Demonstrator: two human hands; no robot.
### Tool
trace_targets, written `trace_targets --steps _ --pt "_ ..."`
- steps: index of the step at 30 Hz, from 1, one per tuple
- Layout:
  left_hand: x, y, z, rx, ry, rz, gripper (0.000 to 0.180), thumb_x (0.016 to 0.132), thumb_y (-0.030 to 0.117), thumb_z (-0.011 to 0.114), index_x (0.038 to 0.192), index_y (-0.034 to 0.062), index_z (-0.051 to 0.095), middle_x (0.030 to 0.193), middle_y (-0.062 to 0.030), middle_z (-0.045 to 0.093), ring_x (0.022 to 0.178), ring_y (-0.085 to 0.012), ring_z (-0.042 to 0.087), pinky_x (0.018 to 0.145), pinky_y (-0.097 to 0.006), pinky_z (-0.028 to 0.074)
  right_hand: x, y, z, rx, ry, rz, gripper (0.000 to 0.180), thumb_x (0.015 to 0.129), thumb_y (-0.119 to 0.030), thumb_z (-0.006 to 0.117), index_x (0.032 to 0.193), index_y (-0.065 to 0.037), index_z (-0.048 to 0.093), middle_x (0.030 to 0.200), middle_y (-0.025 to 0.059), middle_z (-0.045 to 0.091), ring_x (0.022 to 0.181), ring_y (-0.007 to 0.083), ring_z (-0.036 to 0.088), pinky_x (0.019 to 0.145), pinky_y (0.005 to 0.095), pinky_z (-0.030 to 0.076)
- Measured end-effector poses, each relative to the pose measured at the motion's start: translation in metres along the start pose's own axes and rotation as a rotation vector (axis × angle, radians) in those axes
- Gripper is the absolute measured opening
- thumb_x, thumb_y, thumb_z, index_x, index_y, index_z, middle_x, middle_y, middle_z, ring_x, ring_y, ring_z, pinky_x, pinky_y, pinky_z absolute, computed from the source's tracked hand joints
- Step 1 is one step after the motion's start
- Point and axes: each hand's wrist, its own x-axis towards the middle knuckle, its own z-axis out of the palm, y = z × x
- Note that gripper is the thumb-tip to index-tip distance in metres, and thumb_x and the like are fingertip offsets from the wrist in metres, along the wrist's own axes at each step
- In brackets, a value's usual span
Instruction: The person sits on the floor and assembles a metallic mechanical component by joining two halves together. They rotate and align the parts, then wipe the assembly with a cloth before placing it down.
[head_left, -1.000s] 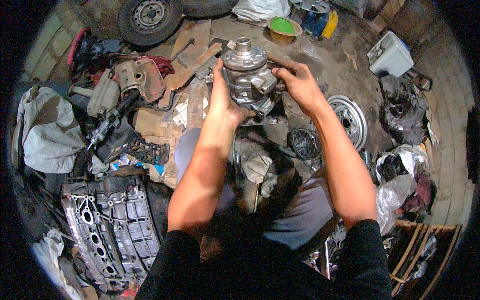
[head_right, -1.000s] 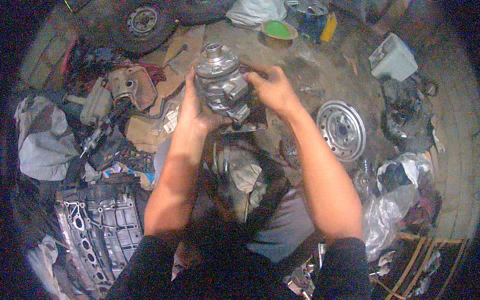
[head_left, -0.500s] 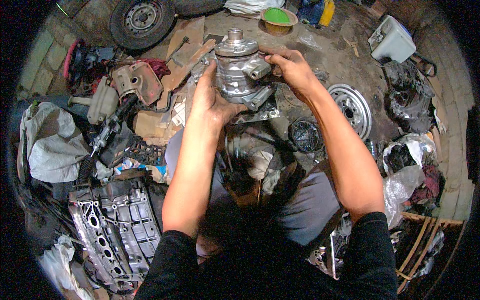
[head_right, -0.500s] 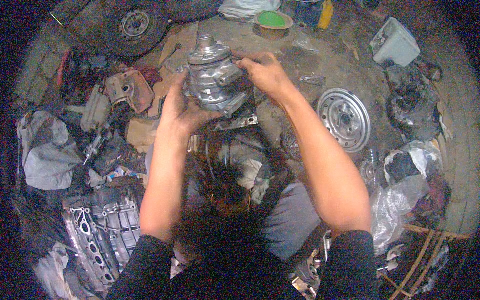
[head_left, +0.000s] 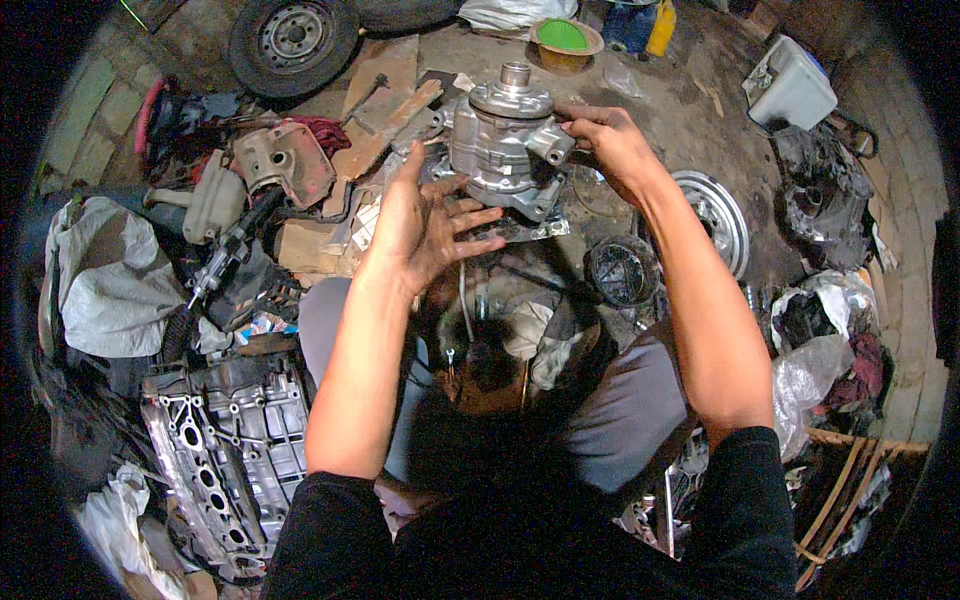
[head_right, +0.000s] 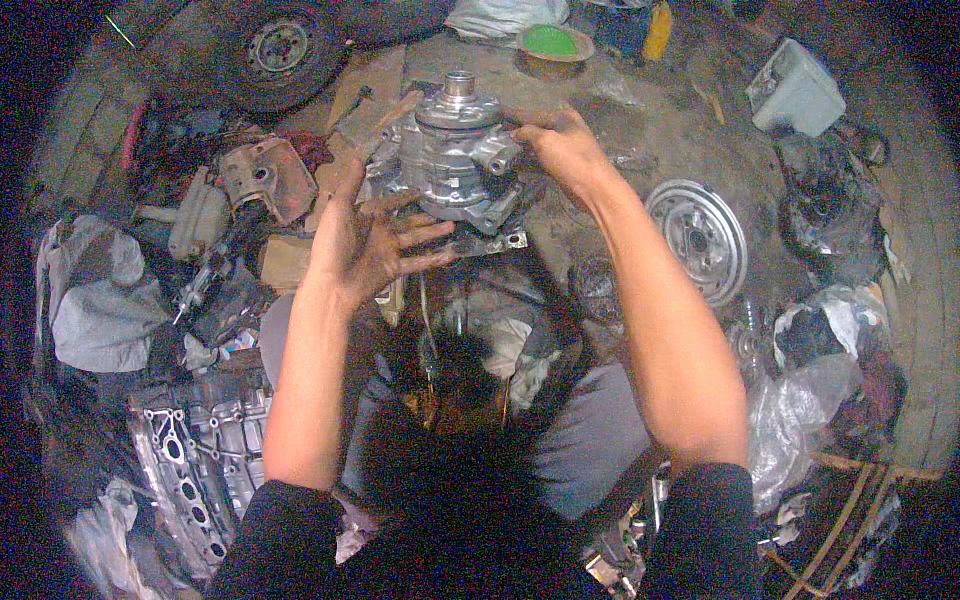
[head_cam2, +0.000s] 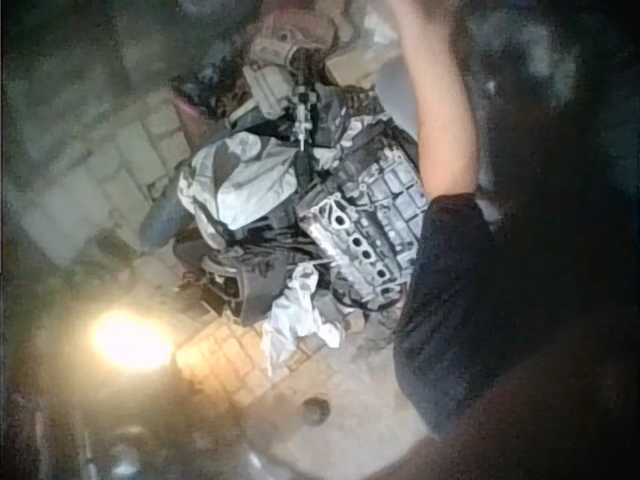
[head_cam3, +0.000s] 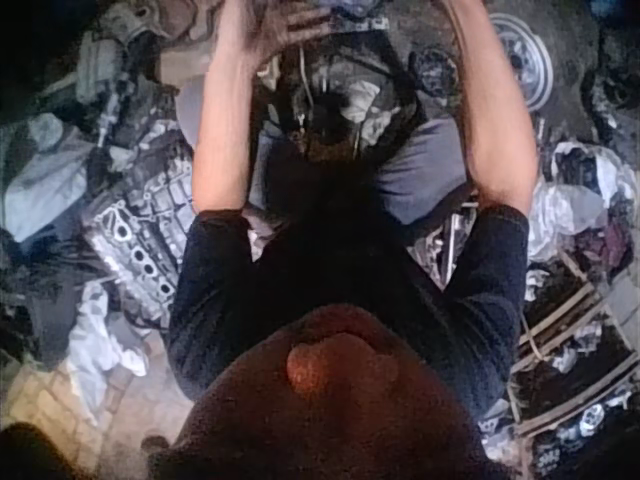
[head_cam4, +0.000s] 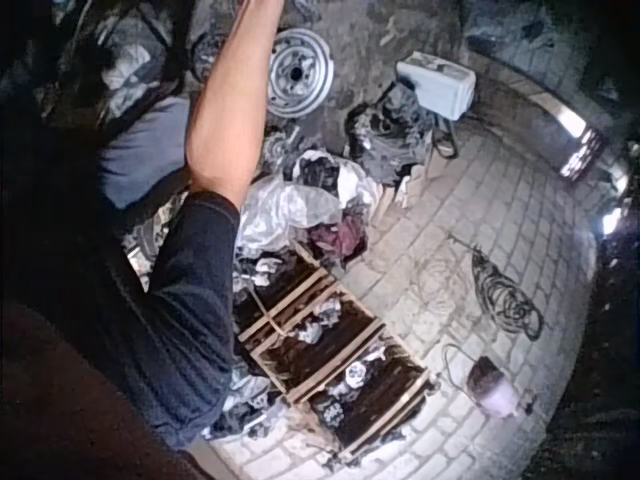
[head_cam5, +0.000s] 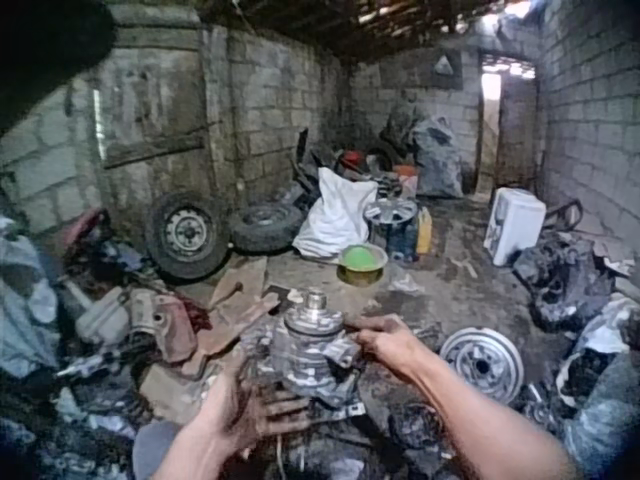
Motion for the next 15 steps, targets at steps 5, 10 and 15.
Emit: trace_targets --steps 5,10,15 --pt "-0.015 0.017 -0.020 0.826 0.270 0.384 0.079 0.099 0.065 0.032 0.113 -0.0040 0.067 0.094 -0.0164 0.071 0.082 -0.0201 0.066 0.077 -0.035 0.051 -0.001 0.000 -0.006 -0.176 -0.056 -0.077 0.041 0.088 -0.007 0.058 0.128 0.004 0.062 0.125 0.0136 0.066 0.112 0.0195 0.059 0.101 0.0287 0.042" --pt "-0.024 0.084 -0.013 1.129 0.326 0.725 0.071 0.101 0.058 0.037 0.118 -0.0045 0.066 0.109 -0.0214 0.070 0.101 -0.0281 0.067 0.088 -0.038 0.049 -0.007 0.006 0.009 -0.232 -0.069 -0.191 0.041 0.090 -0.018 0.062 0.127 0.000 0.063 0.127 0.0173 0.065 0.120 0.0240 0.059 0.105 0.0328 0.042" --pt "0.036 0.089 0.001 1.296 0.053 0.975 0.060 0.101 0.050 0.043 0.125 -0.0022 0.061 0.115 -0.0254 0.067 0.115 -0.0353 0.063 0.099 -0.041 0.046 -0.018 0.004 0.004 -0.286 -0.076 -0.151 0.041 0.094 -0.022 0.061 0.127 0.000 0.063 0.127 0.0181 0.065 0.120 0.0260 0.059 0.105 0.0346 0.042"
